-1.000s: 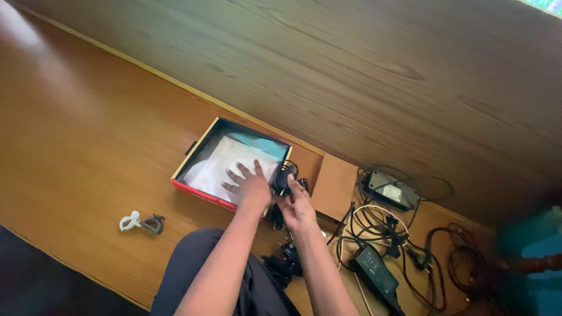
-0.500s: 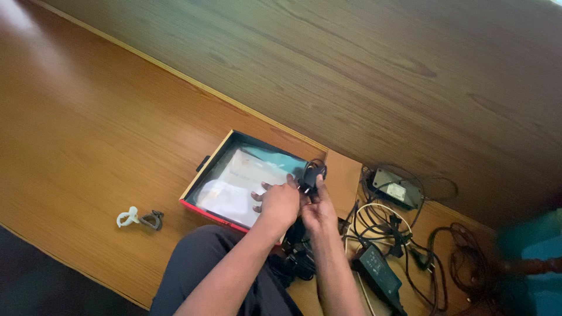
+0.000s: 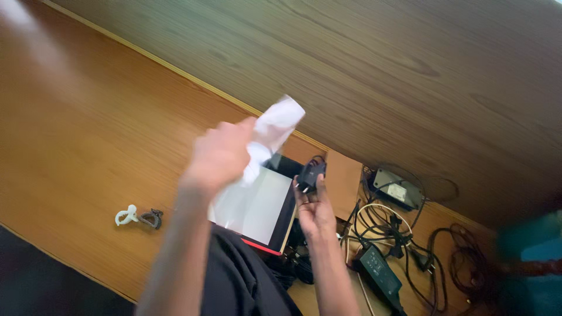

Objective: The person untangles several black power cables and adapters by hand, places components into a red and yellow box, and connects a small white adapter to a black cable.

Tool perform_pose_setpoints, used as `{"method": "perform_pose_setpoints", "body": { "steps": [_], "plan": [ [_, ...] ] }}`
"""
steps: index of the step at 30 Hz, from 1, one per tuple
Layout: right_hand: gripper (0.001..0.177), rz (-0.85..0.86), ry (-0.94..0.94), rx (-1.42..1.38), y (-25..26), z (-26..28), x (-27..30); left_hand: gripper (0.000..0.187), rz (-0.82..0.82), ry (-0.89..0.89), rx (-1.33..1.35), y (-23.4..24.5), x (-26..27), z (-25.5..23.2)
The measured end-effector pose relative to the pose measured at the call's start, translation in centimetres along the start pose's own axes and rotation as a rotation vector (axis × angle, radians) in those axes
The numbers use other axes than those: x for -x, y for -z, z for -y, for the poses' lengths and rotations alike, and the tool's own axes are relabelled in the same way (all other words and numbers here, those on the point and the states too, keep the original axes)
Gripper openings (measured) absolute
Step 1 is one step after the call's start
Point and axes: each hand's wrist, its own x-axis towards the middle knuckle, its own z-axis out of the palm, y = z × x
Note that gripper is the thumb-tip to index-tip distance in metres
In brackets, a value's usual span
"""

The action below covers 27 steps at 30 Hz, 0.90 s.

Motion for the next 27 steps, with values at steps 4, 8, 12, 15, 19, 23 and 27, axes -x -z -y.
{"method": "perform_pose_setpoints", "body": {
  "steps": [4,8,12,15,19,23,27],
  "plan": [
    [0.040,0.011,-0.046,0.006,-1.0,-2.6,0.3,0.041,-0.007,-0.068,0.460,2.1,-0.6,5.7],
    [0.033,0.037,-0.042,0.116,-1.1,-5.7,0.9,0.040,-0.064,-0.221,0.928,0.3,-2.1,13.2],
    [0.027,-0.150,-0.080,0.297,-1.4,-7.3,1.6,0.042,-0.126,0.047,1.245,-2.3,-3.5,19.8],
    [0.027,-0.229,-0.016,0.421,-1.3,-7.3,1.7,0.043,-0.198,0.327,1.479,-5.4,-5.7,24.7],
    [0.029,-0.316,0.040,0.510,-0.9,-7.1,1.6,0.038,-0.243,0.399,1.487,-10.4,-7.3,31.3],
    [0.030,-0.367,0.051,0.560,-0.5,-7.3,1.7,0.036,-0.077,0.443,1.330,-12.3,-7.6,37.6],
    [0.029,-0.330,0.042,0.588,-0.7,-7.2,2.0,0.036,-0.086,0.626,1.295,-11.9,-7.9,42.5]
  ]
}}
